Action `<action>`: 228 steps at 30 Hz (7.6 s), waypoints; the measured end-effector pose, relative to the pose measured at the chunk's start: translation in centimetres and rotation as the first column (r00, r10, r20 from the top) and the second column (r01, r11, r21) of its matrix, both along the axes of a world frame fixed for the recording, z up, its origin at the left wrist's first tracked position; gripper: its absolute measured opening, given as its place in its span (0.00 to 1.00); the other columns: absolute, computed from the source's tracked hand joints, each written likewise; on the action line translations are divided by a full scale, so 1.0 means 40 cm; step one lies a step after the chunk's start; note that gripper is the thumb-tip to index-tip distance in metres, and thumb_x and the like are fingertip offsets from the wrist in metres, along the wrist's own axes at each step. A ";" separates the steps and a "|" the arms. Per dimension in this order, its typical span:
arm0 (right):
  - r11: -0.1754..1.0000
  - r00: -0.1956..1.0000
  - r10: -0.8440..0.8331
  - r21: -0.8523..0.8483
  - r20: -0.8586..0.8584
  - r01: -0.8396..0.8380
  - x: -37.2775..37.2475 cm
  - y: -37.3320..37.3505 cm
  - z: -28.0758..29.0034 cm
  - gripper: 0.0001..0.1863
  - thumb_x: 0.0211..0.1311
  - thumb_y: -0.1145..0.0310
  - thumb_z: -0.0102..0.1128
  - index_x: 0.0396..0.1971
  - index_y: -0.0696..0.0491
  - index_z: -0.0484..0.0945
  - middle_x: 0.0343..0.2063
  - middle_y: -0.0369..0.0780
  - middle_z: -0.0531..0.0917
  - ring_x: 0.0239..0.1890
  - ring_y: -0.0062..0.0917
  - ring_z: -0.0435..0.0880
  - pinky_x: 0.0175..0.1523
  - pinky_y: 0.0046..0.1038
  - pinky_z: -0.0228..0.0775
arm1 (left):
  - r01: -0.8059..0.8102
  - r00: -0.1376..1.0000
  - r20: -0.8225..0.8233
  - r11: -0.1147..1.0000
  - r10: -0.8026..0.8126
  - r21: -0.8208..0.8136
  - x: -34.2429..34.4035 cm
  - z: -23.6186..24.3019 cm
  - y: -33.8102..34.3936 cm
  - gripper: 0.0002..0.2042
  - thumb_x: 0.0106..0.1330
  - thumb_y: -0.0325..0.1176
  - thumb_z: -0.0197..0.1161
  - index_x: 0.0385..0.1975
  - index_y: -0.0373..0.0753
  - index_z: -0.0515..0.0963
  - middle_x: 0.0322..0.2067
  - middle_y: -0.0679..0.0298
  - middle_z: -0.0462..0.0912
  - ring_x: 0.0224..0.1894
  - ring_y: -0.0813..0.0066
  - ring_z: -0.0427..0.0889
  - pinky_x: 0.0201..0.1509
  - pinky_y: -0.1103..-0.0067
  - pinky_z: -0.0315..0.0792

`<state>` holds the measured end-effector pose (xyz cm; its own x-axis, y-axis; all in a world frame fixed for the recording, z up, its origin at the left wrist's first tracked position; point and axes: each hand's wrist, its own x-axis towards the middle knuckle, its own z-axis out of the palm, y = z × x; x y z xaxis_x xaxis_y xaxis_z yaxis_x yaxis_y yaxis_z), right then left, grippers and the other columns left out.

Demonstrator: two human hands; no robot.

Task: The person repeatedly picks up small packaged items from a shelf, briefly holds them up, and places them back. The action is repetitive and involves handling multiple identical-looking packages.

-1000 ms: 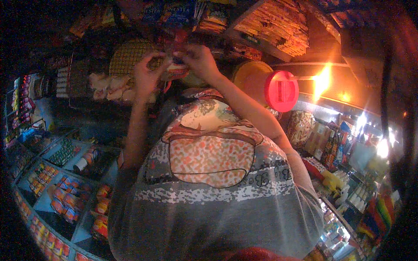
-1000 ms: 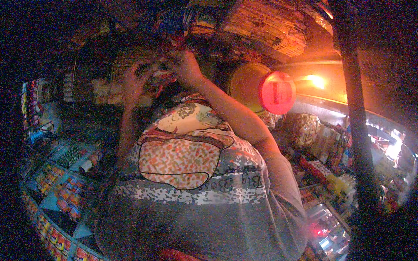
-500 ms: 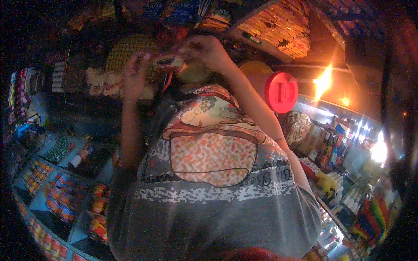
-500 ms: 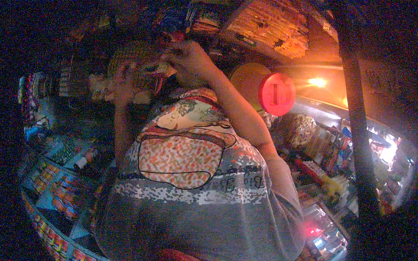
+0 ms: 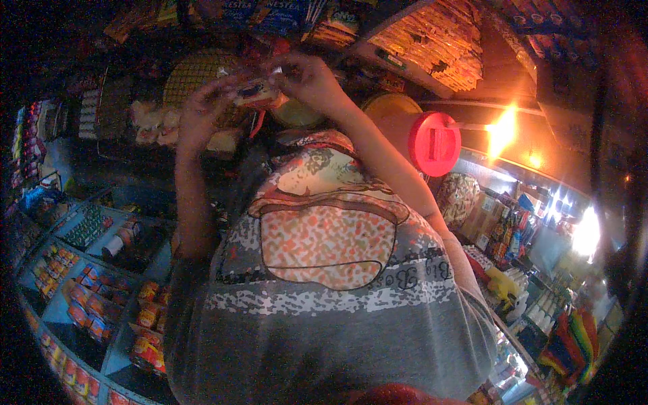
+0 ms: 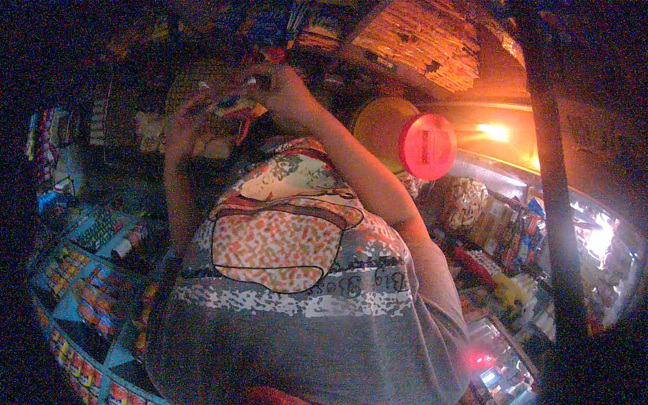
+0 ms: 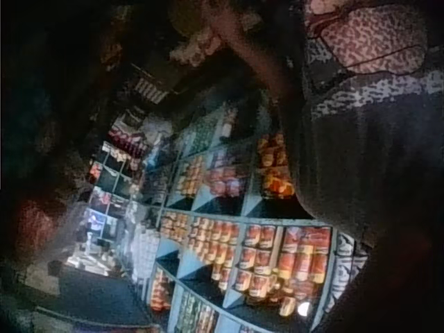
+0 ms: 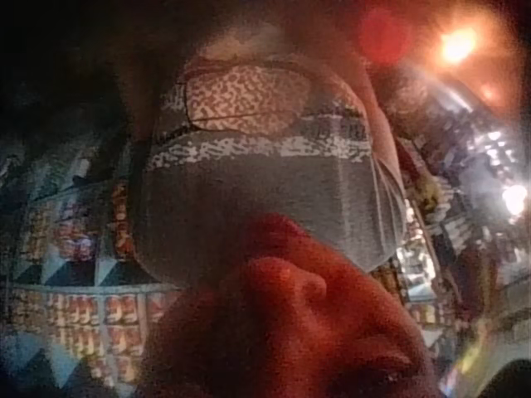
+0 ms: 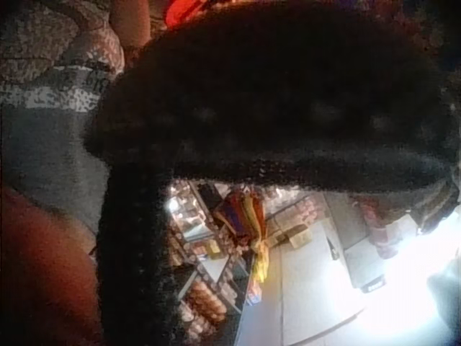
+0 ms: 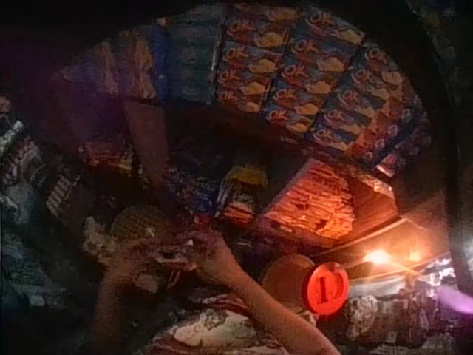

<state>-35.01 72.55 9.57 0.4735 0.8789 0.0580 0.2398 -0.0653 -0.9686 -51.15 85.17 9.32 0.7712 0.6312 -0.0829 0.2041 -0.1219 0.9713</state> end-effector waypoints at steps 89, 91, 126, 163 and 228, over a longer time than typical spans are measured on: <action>0.086 0.234 -0.551 0.224 -0.801 0.971 0.120 -0.341 0.254 0.03 0.54 0.71 0.53 0.25 0.54 0.73 0.22 0.32 0.73 0.23 0.15 0.70 0.26 0.17 0.64 | 0.445 0.888 0.417 0.136 -0.191 -0.885 0.562 0.108 -0.312 0.07 0.56 0.30 0.54 0.33 0.38 0.71 0.28 0.64 0.76 0.28 0.76 0.76 0.30 0.82 0.73; 0.133 0.262 -0.543 0.227 -0.798 0.965 0.121 -0.343 0.245 0.03 0.53 0.72 0.53 0.25 0.53 0.74 0.22 0.32 0.73 0.23 0.14 0.70 0.25 0.16 0.65 | 0.385 0.919 0.351 0.216 -0.179 -0.897 0.550 0.137 -0.311 0.07 0.56 0.31 0.54 0.34 0.38 0.72 0.29 0.64 0.77 0.30 0.76 0.77 0.30 0.83 0.74; 0.515 0.534 -0.831 0.149 -0.156 0.844 -0.086 -0.405 0.315 0.14 0.58 0.70 0.51 0.43 0.58 0.69 0.37 0.37 0.76 0.39 0.20 0.74 0.45 0.23 0.67 | 0.770 0.569 0.620 0.085 -0.540 -0.633 0.381 0.309 -0.336 0.16 0.60 0.36 0.54 0.45 0.34 0.68 0.40 0.62 0.75 0.44 0.76 0.73 0.49 0.76 0.68; 0.021 -0.115 -0.986 -0.775 -0.120 0.631 -0.381 -1.134 -0.580 0.09 0.56 0.60 0.51 0.29 0.49 0.75 0.11 0.36 0.71 0.12 0.29 0.67 0.18 0.33 0.60 | 0.216 0.975 -0.119 0.919 -0.186 0.330 0.046 -0.044 0.279 0.12 0.55 0.40 0.61 0.30 0.37 0.76 0.22 0.65 0.77 0.23 0.75 0.75 0.29 0.77 0.69; 0.990 0.990 0.103 -0.108 0.099 -0.092 -0.059 0.329 0.029 0.26 0.44 0.66 0.65 0.45 0.56 0.69 0.37 0.41 0.78 0.42 0.27 0.76 0.48 0.28 0.67 | 0.074 0.990 0.114 0.991 -0.087 0.107 -0.004 0.093 0.330 0.08 0.55 0.29 0.60 0.33 0.35 0.78 0.38 0.62 0.78 0.41 0.77 0.74 0.47 0.81 0.66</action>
